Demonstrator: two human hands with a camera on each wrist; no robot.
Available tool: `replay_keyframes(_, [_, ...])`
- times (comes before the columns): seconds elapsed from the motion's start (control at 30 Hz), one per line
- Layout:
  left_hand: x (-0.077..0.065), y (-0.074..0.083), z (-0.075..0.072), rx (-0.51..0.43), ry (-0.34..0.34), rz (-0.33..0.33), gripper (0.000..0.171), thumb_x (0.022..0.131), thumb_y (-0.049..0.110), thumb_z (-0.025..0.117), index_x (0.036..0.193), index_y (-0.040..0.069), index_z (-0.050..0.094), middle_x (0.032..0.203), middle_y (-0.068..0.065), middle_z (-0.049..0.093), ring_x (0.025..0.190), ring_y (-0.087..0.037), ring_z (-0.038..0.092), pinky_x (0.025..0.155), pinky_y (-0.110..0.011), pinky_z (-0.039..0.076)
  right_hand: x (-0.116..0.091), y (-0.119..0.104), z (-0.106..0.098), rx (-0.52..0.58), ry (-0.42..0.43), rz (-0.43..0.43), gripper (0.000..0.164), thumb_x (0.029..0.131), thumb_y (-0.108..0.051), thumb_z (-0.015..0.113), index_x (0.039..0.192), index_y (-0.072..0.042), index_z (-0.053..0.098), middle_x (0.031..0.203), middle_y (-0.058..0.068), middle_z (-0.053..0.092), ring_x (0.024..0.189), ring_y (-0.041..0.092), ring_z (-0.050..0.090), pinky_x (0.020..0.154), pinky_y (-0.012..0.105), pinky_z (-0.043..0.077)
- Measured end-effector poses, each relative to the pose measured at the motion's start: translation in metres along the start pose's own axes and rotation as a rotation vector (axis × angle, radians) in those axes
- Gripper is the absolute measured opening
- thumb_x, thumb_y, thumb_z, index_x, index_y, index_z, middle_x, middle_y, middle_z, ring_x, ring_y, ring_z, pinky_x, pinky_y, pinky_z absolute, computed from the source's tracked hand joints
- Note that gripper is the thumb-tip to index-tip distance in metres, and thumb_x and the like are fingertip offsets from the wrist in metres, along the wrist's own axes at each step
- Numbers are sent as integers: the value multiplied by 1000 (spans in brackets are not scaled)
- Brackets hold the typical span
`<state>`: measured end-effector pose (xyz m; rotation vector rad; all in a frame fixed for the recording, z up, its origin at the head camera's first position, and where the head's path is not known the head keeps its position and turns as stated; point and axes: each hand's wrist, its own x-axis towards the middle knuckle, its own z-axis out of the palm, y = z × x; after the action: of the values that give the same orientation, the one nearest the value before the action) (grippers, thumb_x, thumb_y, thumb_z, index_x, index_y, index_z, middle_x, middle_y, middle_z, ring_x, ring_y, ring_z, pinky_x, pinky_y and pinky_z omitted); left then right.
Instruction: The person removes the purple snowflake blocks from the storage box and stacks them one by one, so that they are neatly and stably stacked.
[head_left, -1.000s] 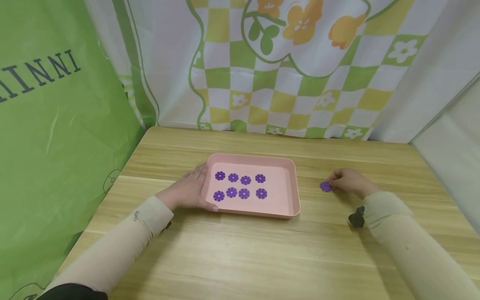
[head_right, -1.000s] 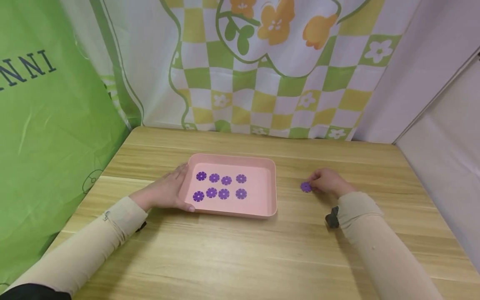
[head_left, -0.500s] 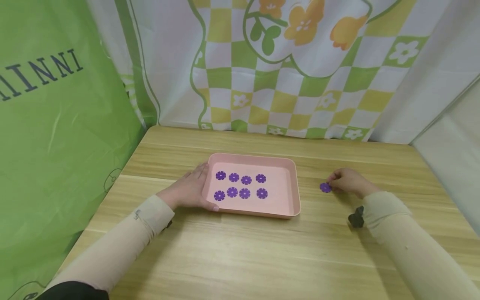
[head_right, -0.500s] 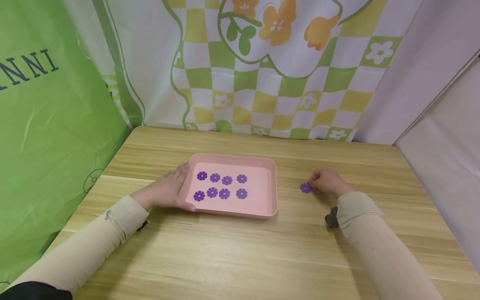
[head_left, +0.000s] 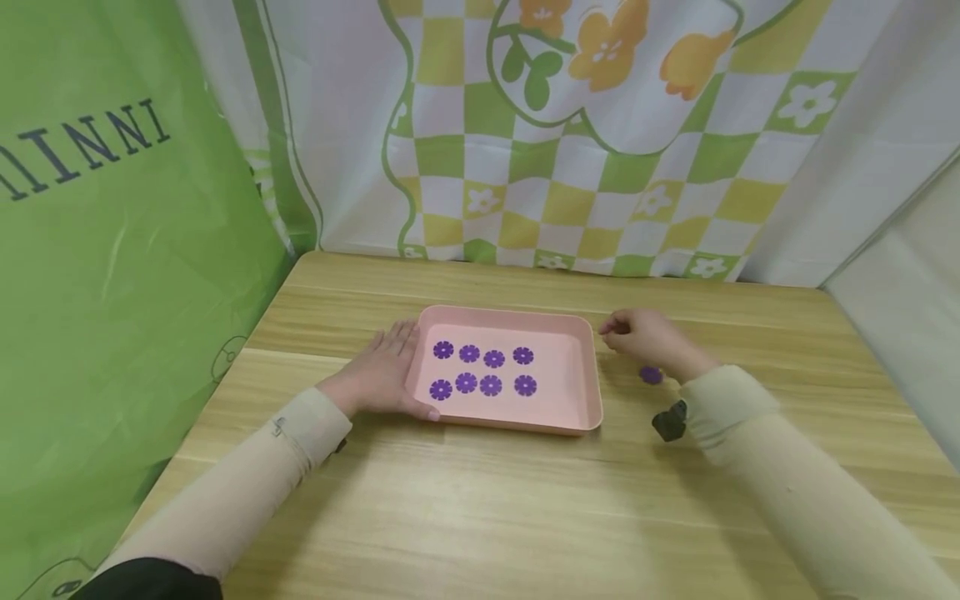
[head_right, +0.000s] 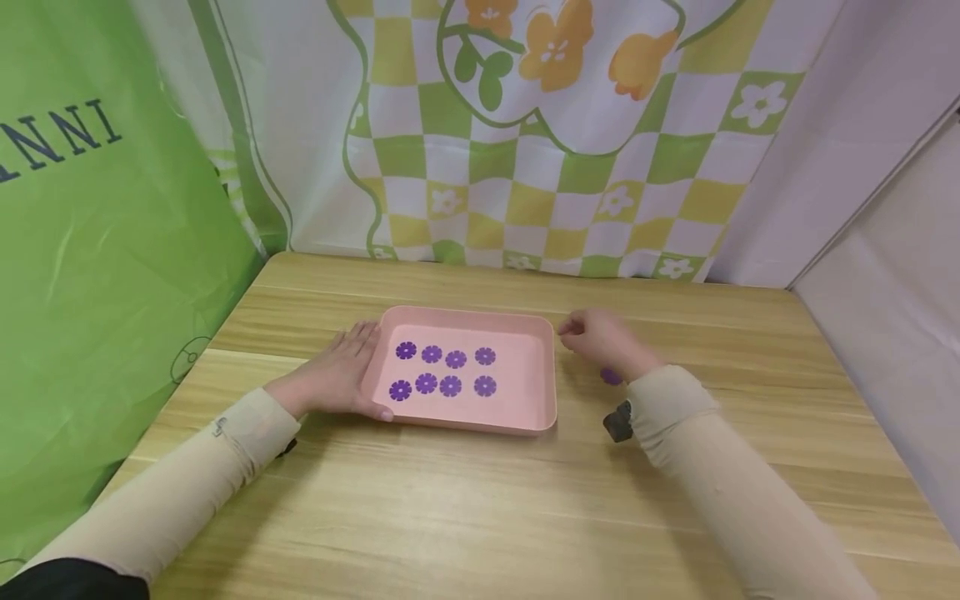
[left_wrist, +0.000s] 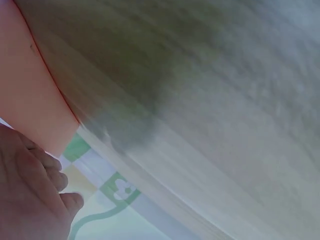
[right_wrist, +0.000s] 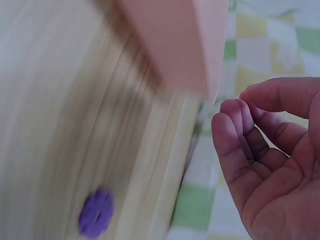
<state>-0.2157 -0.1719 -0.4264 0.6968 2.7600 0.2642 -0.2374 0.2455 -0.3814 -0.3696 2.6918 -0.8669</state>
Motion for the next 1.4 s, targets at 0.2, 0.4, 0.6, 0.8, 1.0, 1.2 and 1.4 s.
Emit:
replay_keyframes(0.2, [1,1,-2,59,-7,-11,150,68,87,70,161,-8,3,169,-25,-2,156,-39,-4,124,-53,-4,13,-30,22,-4,-48,-57,23,100,-10,63,115,6,70,106,15,73,98,27,68,89,44,57])
replay_keyframes(0.4, [-1,4,-6,68,-17,-8,149,68,87,71,161,-9,4,169,-26,-2,156,-40,-4,124,-53,-4,22,-49,43,-24,-97,-97,20,97,-7,66,113,5,71,103,12,73,96,26,67,90,44,57])
replay_keyframes(0.6, [-2,3,-6,63,-20,-6,148,69,85,71,160,-9,3,168,-26,-3,156,-41,-4,124,-53,-4,33,-63,61,-115,-122,-118,17,93,-8,71,107,1,76,92,4,73,86,19,65,87,38,57])
replay_keyframes(0.8, [-1,3,-6,49,-24,-6,148,69,85,72,160,-9,2,168,-26,-3,156,-41,-3,124,-53,-4,37,-73,72,-200,-204,-70,22,92,-14,75,111,-3,74,97,3,72,90,18,65,90,38,56])
replay_keyframes(1.0, [0,3,-5,47,-28,-14,148,69,84,72,161,-9,1,168,-26,-3,156,-41,-3,124,-53,-3,36,-75,81,-278,-190,-86,24,84,-13,81,107,-5,75,94,2,71,88,19,64,94,42,52])
replay_keyframes(1.2, [1,3,-5,40,-33,-14,149,69,84,73,161,-9,0,168,-26,-4,156,-41,-3,124,-53,-3,37,-75,88,-286,-196,-42,19,82,-8,78,101,-8,74,94,3,68,89,21,62,91,41,54])
replay_keyframes(1.4, [1,4,-5,24,-33,-18,149,69,83,74,161,-9,0,168,-27,-3,156,-41,-3,124,-53,-2,36,-77,89,-284,-197,-28,14,84,-7,78,97,-10,72,89,2,65,85,21,59,86,39,54])
